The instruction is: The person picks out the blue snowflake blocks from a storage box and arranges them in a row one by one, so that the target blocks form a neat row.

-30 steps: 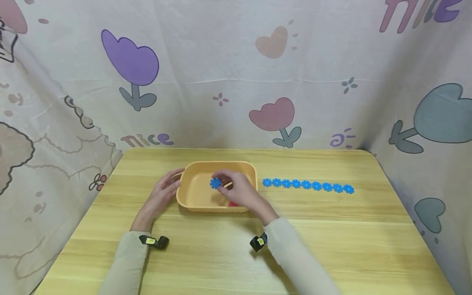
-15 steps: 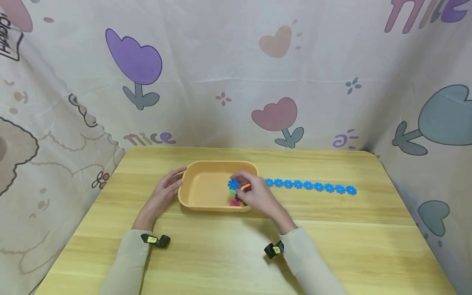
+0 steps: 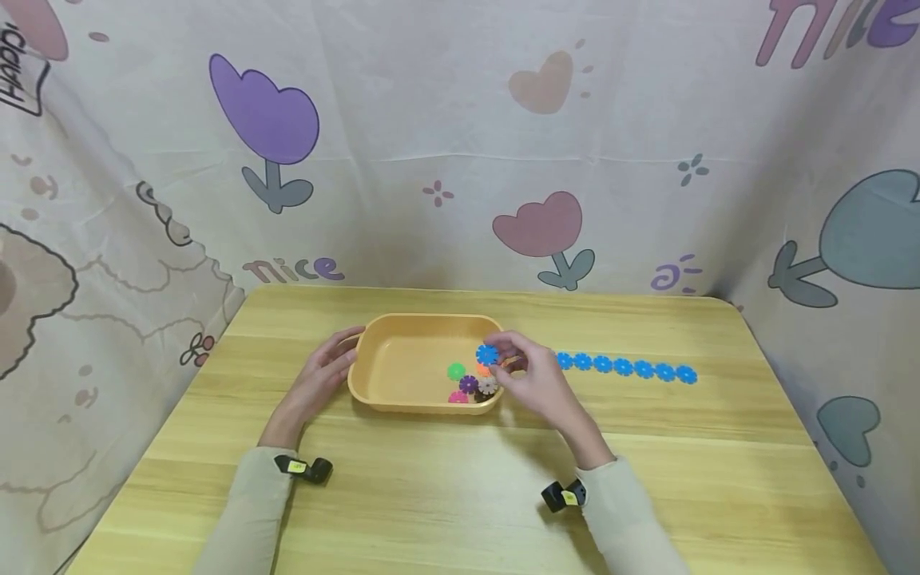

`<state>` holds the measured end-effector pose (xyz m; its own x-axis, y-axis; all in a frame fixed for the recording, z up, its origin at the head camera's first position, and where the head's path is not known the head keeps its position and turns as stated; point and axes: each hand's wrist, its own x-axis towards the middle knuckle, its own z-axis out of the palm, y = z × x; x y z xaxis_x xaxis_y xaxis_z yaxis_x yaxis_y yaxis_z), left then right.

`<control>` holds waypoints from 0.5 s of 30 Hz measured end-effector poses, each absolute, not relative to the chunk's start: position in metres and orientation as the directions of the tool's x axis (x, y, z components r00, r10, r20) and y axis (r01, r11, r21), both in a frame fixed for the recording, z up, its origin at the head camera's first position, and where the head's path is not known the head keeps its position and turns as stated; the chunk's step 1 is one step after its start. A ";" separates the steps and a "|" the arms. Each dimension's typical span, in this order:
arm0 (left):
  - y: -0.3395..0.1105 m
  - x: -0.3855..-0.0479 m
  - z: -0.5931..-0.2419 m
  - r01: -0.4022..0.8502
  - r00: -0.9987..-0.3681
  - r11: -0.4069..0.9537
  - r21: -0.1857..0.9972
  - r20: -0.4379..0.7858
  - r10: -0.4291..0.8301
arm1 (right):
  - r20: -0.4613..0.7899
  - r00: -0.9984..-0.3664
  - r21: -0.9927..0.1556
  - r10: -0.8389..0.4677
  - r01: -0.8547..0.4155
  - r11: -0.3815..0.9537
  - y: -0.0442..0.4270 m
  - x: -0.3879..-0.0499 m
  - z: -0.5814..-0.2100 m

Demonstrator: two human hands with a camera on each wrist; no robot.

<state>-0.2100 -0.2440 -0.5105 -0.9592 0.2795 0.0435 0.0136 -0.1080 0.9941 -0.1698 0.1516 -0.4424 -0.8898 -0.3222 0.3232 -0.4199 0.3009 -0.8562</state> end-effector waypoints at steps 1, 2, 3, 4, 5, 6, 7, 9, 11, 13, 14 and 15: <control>-0.244 -0.210 -0.510 0.013 -0.959 -0.107 0.994 0.043 0.279 | 0.332 -0.888 -0.854 -0.317 -0.426 0.300 0.154 -0.169 -0.442; -0.245 -0.209 -0.510 0.014 -0.959 -0.105 0.994 0.043 0.280 | 0.338 -0.888 -0.853 -0.311 -0.429 0.299 0.157 -0.167 -0.441; -0.245 -0.209 -0.510 0.014 -0.959 -0.103 0.995 0.043 0.282 | 0.345 -0.889 -0.850 -0.302 -0.432 0.302 0.160 -0.166 -0.440; -0.245 -0.209 -0.509 0.015 -0.959 -0.101 0.995 0.043 0.282 | 0.351 -0.889 -0.847 -0.294 -0.435 0.306 0.163 -0.164 -0.439; -0.245 -0.209 -0.509 0.017 -0.958 -0.099 0.995 0.044 0.282 | 0.358 -0.889 -0.843 -0.285 -0.440 0.310 0.166 -0.163 -0.438; -0.246 -0.209 -0.509 0.017 -0.959 -0.099 0.995 0.044 0.281 | 0.362 -0.890 -0.840 -0.276 -0.440 0.318 0.169 -0.162 -0.437; -0.246 -0.209 -0.509 0.020 -0.958 -0.096 0.995 0.047 0.282 | 0.367 -0.891 -0.836 -0.266 -0.442 0.325 0.172 -0.160 -0.436; -0.246 -0.209 -0.509 0.026 -0.958 -0.097 0.995 0.052 0.281 | 0.371 -0.895 -0.834 -0.247 -0.438 0.335 0.179 -0.158 -0.434; -0.246 -0.209 -0.509 0.031 -0.958 -0.100 0.995 0.057 0.280 | 0.376 -0.898 -0.832 -0.228 -0.436 0.342 0.186 -0.155 -0.431; -0.246 -0.209 -0.509 0.031 -0.958 -0.103 0.994 0.059 0.282 | 0.380 -0.901 -0.831 -0.211 -0.432 0.350 0.194 -0.152 -0.430; -0.245 -0.208 -0.509 0.028 -0.957 -0.106 0.994 0.057 0.283 | 0.381 -0.902 -0.832 -0.203 -0.430 0.351 0.197 -0.151 -0.429; -0.245 -0.208 -0.509 0.026 -0.957 -0.107 0.994 0.056 0.284 | 0.383 -0.903 -0.830 -0.196 -0.430 0.355 0.201 -0.150 -0.429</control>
<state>-0.2081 -0.2452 -0.5094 -0.9571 0.2844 0.0557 0.0260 -0.1070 0.9939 -0.1496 0.2013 -0.4289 -0.9025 -0.1965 0.3832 -0.4298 0.3549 -0.8303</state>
